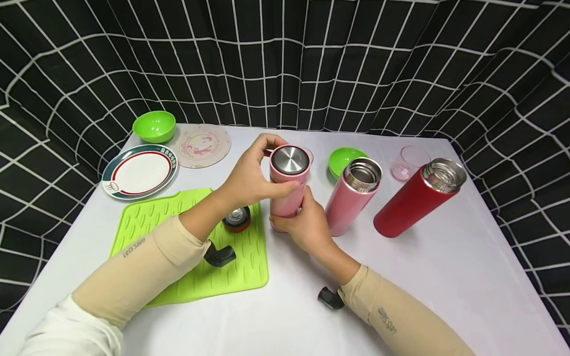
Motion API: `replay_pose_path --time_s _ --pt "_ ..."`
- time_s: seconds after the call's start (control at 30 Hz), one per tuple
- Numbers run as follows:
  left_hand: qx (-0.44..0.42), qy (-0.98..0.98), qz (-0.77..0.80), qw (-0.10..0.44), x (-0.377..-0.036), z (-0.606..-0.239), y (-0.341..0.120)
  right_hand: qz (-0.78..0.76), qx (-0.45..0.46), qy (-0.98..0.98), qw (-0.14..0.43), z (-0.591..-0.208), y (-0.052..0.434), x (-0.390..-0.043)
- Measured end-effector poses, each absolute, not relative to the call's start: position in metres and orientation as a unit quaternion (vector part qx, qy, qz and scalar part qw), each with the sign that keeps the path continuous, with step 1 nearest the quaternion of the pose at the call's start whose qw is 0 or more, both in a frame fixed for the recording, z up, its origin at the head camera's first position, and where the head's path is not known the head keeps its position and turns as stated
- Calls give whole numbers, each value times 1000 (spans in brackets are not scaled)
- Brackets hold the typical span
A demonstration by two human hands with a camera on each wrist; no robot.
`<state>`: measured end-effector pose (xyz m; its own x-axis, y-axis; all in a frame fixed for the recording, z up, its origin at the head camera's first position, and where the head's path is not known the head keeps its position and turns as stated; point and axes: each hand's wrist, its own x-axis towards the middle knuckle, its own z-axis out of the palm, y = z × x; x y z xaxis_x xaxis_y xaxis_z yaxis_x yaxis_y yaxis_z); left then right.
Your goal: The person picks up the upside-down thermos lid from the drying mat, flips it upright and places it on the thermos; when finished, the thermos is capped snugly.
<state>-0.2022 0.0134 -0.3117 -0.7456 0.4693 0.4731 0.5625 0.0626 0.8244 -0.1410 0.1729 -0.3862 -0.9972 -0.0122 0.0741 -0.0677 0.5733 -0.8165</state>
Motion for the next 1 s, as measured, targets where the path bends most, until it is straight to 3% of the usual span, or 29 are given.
replay_pose_path --time_s 0.23,0.63,1.0 --pt "-351 -728 -586 55 -201 -313 8 467 21 -884 29 -389 169 -141" --pt "-391 -693 -606 2 -205 -315 13 464 21 -885 35 -384 174 -140" --pt "-399 -702 -590 6 -207 -315 11 476 39 -878 36 -386 173 -142"
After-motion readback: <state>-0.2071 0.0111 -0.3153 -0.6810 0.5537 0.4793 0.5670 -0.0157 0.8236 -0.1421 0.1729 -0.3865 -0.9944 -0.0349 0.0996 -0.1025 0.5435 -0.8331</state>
